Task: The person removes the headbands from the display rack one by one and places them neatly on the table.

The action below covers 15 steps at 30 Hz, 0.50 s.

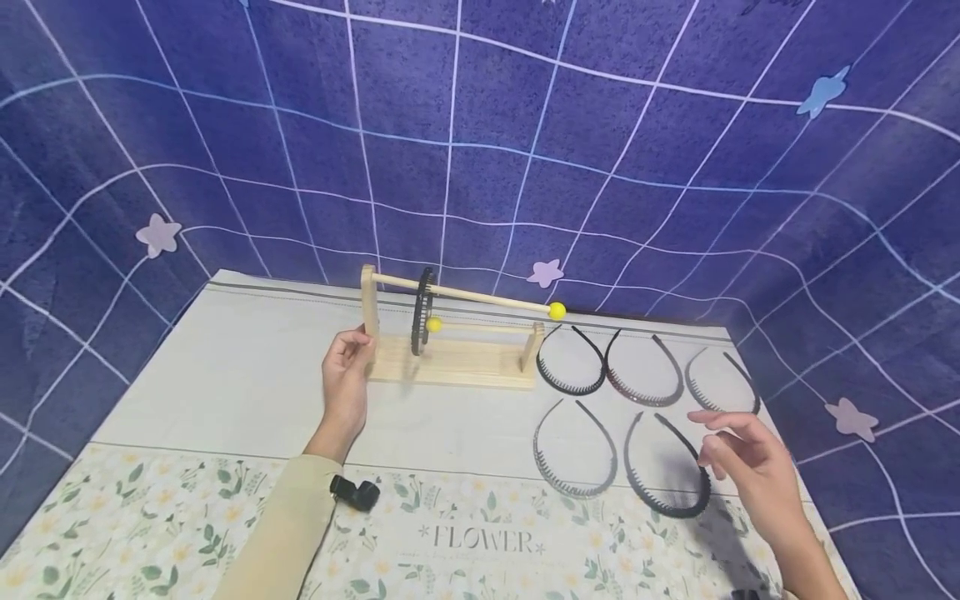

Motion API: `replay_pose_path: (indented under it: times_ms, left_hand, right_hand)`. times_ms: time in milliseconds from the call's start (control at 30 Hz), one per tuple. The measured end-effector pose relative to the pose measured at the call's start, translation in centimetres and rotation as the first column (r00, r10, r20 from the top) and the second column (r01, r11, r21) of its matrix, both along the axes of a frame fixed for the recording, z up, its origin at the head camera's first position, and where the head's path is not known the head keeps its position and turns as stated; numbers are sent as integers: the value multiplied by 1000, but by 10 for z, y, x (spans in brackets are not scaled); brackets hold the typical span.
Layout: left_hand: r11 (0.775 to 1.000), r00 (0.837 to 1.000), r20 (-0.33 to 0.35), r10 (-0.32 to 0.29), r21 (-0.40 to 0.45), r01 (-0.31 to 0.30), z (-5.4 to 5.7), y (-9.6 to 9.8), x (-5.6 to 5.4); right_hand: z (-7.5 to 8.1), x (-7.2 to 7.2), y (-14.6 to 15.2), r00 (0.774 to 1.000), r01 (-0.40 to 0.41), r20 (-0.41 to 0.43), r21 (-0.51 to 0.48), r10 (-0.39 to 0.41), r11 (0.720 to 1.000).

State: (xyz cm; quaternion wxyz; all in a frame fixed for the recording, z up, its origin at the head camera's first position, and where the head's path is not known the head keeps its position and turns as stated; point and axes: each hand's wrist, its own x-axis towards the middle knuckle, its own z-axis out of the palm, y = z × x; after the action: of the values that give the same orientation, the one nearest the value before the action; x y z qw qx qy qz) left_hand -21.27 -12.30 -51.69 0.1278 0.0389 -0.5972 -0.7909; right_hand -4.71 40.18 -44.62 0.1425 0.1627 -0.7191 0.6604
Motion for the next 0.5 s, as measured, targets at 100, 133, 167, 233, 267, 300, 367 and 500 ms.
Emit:
replay_pose_path:
  times_ms: [100,133,167,233,267,300,367,500]
  left_hand:
    - [1000,1000,-3,2,4,-2,-1,0,0]
    - [1000,1000,-4,2,2,-2,-1,0,-1]
    - [1000,1000,-3,3,0,-3,-1,0,-1]
    - [1000,1000,-1,2,-7,-2,-1,0,0]
    - [1000,1000,-1,1,-8,-2,-1,0,-1]
    - [1000,1000,-1,1,-9,-1,0,0,-1]
    - [1000,1000,1,1,-8,-1,0,0,-1]
    - [1000,1000,2,2,-1,-2,0,0,-1]
  right_hand:
    - [6,-6,-13,997,-67,-52,-57,64,996]
    - [8,-8,-18,996,-75,-59,-66,71,995]
    - [10,-9,-23,996,-68,-56,-69,64,995]
    - [15,-11,-33,999,-36,-34,-82,33,996]
    - [18,-12,-38,1000,-8,-17,-92,6,996]
    - [21,-14,-44,1000,29,3,-101,-29,994]
    - [27,-15,-56,991,124,60,-116,-118,985]
    - [37,-21,-76,968,234,122,-143,-218,962]
